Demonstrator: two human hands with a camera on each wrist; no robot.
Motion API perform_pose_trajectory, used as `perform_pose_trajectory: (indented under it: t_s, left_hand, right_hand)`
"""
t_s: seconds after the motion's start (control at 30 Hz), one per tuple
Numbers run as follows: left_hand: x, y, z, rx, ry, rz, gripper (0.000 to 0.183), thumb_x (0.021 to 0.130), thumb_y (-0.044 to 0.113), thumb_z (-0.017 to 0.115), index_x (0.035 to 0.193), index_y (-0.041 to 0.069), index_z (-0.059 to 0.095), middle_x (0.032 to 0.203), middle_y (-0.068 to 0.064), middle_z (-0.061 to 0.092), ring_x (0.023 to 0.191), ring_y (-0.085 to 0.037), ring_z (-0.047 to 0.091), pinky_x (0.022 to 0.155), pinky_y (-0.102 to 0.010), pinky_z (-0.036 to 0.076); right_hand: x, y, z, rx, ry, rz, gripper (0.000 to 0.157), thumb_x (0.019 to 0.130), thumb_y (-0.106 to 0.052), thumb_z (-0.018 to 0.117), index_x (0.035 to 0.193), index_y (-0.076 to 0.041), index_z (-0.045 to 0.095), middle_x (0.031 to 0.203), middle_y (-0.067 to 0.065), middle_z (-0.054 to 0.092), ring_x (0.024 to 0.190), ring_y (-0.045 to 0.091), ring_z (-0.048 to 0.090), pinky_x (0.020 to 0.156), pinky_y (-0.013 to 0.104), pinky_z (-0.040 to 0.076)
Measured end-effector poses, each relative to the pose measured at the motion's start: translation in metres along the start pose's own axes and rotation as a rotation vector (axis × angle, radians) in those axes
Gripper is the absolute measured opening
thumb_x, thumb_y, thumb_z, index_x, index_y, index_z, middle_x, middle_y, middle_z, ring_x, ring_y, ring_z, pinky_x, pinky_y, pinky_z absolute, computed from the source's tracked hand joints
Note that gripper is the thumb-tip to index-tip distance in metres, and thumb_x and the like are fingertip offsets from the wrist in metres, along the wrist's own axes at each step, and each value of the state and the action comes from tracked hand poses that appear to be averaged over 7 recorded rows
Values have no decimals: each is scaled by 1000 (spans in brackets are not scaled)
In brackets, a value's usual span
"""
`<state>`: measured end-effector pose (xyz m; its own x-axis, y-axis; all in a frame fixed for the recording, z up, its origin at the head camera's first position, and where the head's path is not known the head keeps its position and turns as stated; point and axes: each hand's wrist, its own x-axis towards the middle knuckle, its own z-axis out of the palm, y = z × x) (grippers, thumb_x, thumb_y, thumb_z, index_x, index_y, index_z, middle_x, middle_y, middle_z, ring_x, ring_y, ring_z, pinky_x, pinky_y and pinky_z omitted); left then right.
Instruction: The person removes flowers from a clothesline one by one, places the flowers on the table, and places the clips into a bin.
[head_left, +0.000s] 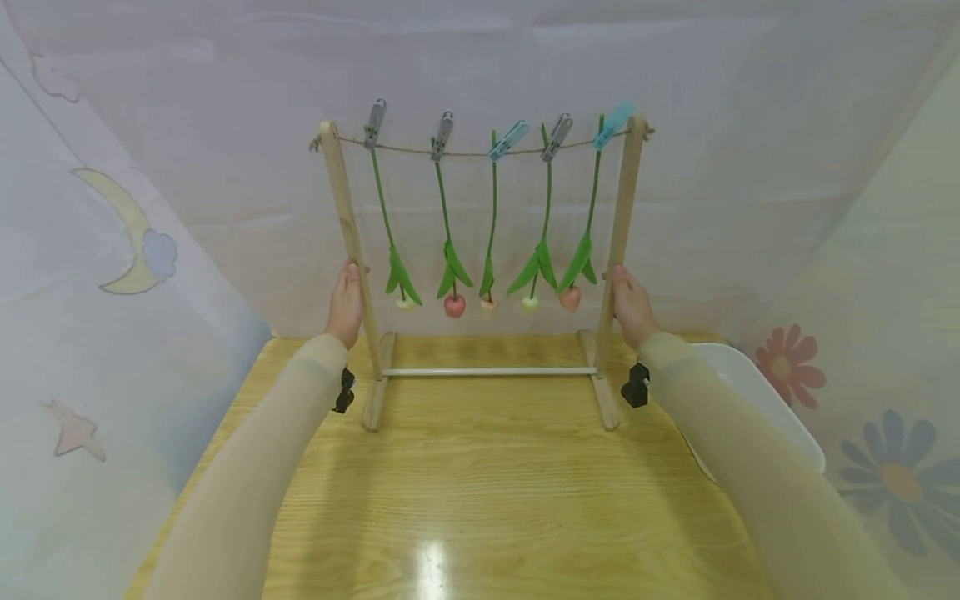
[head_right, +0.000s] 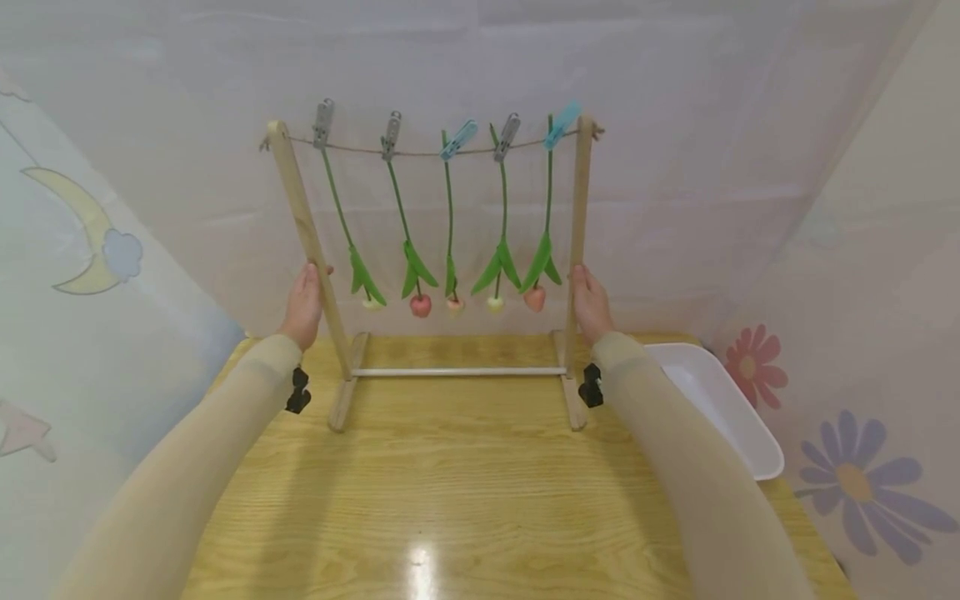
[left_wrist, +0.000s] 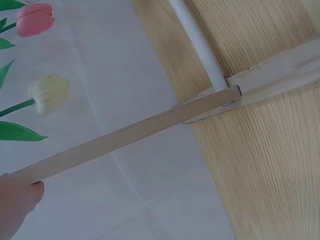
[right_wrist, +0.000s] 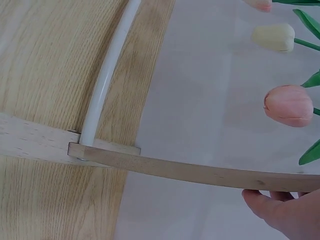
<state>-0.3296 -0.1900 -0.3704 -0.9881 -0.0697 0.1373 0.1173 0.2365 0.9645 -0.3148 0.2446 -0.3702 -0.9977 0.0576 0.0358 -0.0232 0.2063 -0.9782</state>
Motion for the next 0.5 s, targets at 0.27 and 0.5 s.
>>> perform_pose_trajectory:
  t_s: [0.27, 0.5]
  left_hand:
    - [7, 1, 4, 23, 49, 15, 65, 106, 43, 17, 134, -10, 42, 135, -29, 46, 132, -36, 37, 114, -46, 25]
    - [10, -6, 4, 72, 83, 44, 62, 107, 41, 17, 122, -11, 47, 127, -30, 50, 121, -37, 47, 108, -46, 36]
  right_hand:
    - [12, 9, 1, -75, 29, -70, 71, 104, -50, 15, 146, 5, 30, 134, 31, 40, 126, 45, 38, 102, 54, 37]
    - [24, 20, 8, -174, 82, -119, 65, 105, -45, 10, 139, 7, 32, 111, 25, 47, 109, 39, 47, 99, 49, 38]
